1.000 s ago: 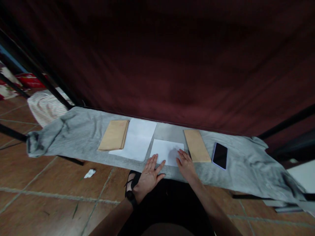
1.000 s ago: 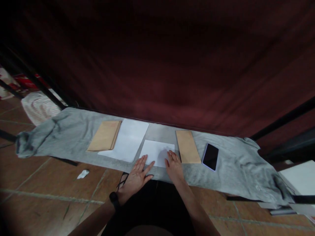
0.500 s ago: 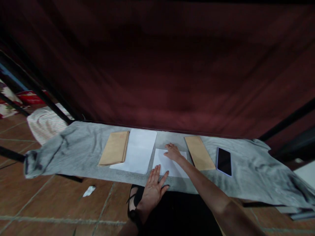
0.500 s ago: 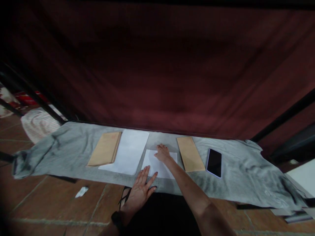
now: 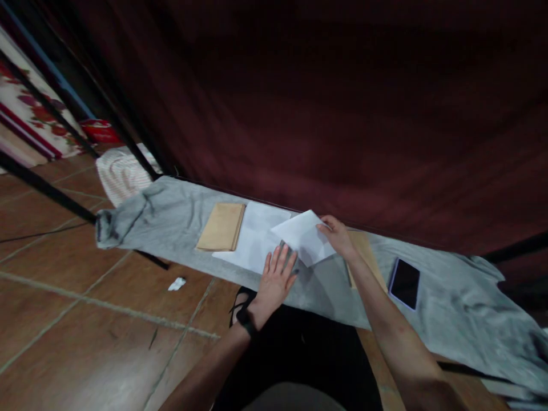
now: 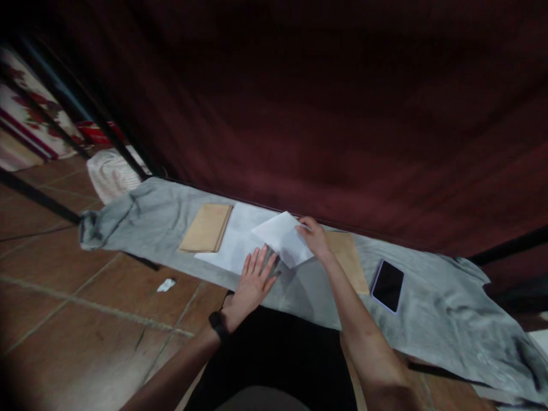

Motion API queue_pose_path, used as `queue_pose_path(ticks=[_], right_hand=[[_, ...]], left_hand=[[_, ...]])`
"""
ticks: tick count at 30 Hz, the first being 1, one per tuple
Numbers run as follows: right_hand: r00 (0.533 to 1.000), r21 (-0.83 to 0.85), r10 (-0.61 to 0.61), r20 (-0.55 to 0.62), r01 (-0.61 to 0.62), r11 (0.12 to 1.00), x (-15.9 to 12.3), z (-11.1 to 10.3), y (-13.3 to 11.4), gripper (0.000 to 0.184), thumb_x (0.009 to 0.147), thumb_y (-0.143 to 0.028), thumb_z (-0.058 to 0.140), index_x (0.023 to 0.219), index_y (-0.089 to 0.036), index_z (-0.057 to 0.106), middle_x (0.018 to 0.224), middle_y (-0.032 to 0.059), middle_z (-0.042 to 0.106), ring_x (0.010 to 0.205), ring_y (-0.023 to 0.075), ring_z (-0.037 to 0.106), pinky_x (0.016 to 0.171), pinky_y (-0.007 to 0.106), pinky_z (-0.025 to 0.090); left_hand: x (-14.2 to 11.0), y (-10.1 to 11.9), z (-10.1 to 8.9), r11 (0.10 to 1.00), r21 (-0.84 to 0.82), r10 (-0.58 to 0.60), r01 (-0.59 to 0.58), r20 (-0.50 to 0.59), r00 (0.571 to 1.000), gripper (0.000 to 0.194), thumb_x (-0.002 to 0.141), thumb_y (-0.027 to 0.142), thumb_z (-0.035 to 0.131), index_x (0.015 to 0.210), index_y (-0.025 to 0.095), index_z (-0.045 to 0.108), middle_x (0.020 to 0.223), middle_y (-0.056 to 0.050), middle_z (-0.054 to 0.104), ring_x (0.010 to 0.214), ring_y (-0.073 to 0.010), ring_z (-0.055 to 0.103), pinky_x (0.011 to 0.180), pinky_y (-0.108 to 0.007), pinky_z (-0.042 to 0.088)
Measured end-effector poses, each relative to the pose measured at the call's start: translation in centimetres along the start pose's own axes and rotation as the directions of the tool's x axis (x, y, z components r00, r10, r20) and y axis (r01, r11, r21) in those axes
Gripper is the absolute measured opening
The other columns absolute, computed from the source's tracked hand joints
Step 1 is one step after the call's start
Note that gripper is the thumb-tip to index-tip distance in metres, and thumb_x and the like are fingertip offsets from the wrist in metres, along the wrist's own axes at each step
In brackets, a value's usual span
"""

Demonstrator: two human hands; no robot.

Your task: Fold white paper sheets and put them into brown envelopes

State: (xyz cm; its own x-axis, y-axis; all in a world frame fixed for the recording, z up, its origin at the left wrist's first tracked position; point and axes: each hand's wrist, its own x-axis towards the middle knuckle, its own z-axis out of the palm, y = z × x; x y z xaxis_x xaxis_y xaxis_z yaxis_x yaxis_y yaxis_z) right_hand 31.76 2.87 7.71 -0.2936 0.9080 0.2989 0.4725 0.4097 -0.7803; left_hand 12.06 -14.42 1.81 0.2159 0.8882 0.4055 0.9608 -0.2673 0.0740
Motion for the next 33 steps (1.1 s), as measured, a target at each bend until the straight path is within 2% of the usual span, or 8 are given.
queue_pose_path(ticks=[4, 8, 12, 16, 19, 22, 26, 33], right_hand=[[0.965, 0.488, 0.048, -0.258, 0.087, 0.868, -2.3, -1.5, 0.0, 0.024, 0.079, -0.040, 0.071, 0.096, -0.025, 0.063, 0.109, 0.0018, 0.072, 0.100, 0.0196, 0.065, 0.093, 0.036, 0.048], [0.979, 0.505, 0.055, -0.194, 0.052, 0.861, -7.4, -0.5, 1.7, 0.014, 0.076, -0.028, 0.069, 0.089, -0.026, 0.064, 0.129, 0.0045, 0.067, 0.125, 0.0233, 0.057, 0.109, 0.045, 0.039], [0.988, 0.450, 0.115, -0.107, -0.055, 0.891, -12.5, 1.7, 5.0, 0.015, 0.076, -0.022, 0.058, 0.089, -0.026, 0.064, 0.126, 0.0045, 0.068, 0.127, 0.0229, 0.056, 0.115, 0.051, 0.031], [0.992, 0.430, 0.113, -0.055, -0.079, 0.899, -15.9, 3.0, 7.8, 0.012, 0.079, -0.023, 0.055, 0.088, -0.027, 0.062, 0.130, 0.0046, 0.066, 0.129, 0.0228, 0.055, 0.116, 0.053, 0.030], [0.992, 0.426, 0.121, -0.047, -0.089, 0.900, -17.0, 3.4, 8.6, 0.007, 0.081, -0.026, 0.056, 0.087, -0.027, 0.060, 0.131, 0.0053, 0.065, 0.128, 0.0233, 0.056, 0.114, 0.053, 0.033], [0.991, 0.389, 0.127, -0.031, -0.105, 0.915, -17.2, 3.6, 8.5, 0.005, 0.084, -0.028, 0.055, 0.084, -0.027, 0.059, 0.125, 0.0063, 0.068, 0.125, 0.0241, 0.058, 0.113, 0.054, 0.036], [0.994, 0.258, 0.112, -0.005, -0.107, 0.960, -17.3, 3.6, 7.6, 0.011, 0.084, -0.023, 0.051, 0.083, -0.027, 0.060, 0.123, 0.0067, 0.069, 0.126, 0.0245, 0.058, 0.112, 0.053, 0.039], [0.995, -0.095, -0.063, 0.073, 0.069, 0.993, -20.2, 2.8, 5.9, 0.061, 0.071, 0.001, 0.044, 0.120, -0.030, 0.066, 0.139, 0.0020, 0.061, 0.136, 0.0204, 0.049, 0.117, 0.050, 0.037]], left_hand=[[2.1, -0.6, -1.3, 0.996, 0.077, 0.050, -0.050, 0.007, 0.999, 0.059, 0.100, 0.034, 0.045, 0.156, 0.021, 0.030, 0.167, -0.011, 0.018, 0.154, -0.0330, 0.012, 0.122, -0.056, 0.021], [1.8, -0.8, -1.5, 0.982, 0.119, 0.140, -0.145, 0.050, 0.989, 0.059, 0.097, 0.021, 0.046, 0.155, 0.020, 0.033, 0.166, -0.010, 0.022, 0.153, -0.0329, 0.015, 0.123, -0.057, 0.020], [-0.2, -0.8, -1.1, 0.966, 0.080, 0.237, -0.244, 0.097, 0.967, 0.052, 0.096, 0.018, 0.047, 0.147, 0.017, 0.045, 0.158, -0.011, 0.040, 0.149, -0.0305, 0.030, 0.122, -0.052, 0.025], [-2.1, -0.6, -0.7, 0.968, -0.025, 0.252, -0.251, 0.063, 0.966, 0.045, 0.097, 0.018, 0.048, 0.141, 0.015, 0.050, 0.145, -0.012, 0.055, 0.142, -0.0283, 0.040, 0.120, -0.048, 0.031], [-2.6, -0.6, -0.6, 0.976, -0.166, 0.143, -0.138, 0.017, 0.990, 0.046, 0.097, 0.021, 0.048, 0.142, 0.017, 0.048, 0.145, -0.015, 0.053, 0.145, -0.0289, 0.036, 0.118, -0.051, 0.033], [-2.5, -1.0, -0.4, 0.941, -0.338, 0.054, -0.032, 0.054, 0.997, 0.057, 0.093, 0.020, 0.052, 0.149, 0.018, 0.039, 0.154, -0.016, 0.043, 0.146, -0.0277, 0.034, 0.117, -0.050, 0.037], [-2.8, -1.5, 0.4, 0.901, -0.415, 0.206, -0.129, 0.144, 0.968, 0.051, 0.092, 0.013, 0.049, 0.141, 0.027, 0.052, 0.148, -0.006, 0.053, 0.142, -0.0215, 0.043, 0.116, -0.042, 0.040], [-4.4, -1.0, 1.7, 0.932, -0.268, 0.297, -0.244, 0.176, 0.939, 0.054, 0.091, 0.008, 0.045, 0.142, 0.024, 0.052, 0.145, -0.006, 0.058, 0.135, -0.0187, 0.051, 0.116, -0.038, 0.037]])
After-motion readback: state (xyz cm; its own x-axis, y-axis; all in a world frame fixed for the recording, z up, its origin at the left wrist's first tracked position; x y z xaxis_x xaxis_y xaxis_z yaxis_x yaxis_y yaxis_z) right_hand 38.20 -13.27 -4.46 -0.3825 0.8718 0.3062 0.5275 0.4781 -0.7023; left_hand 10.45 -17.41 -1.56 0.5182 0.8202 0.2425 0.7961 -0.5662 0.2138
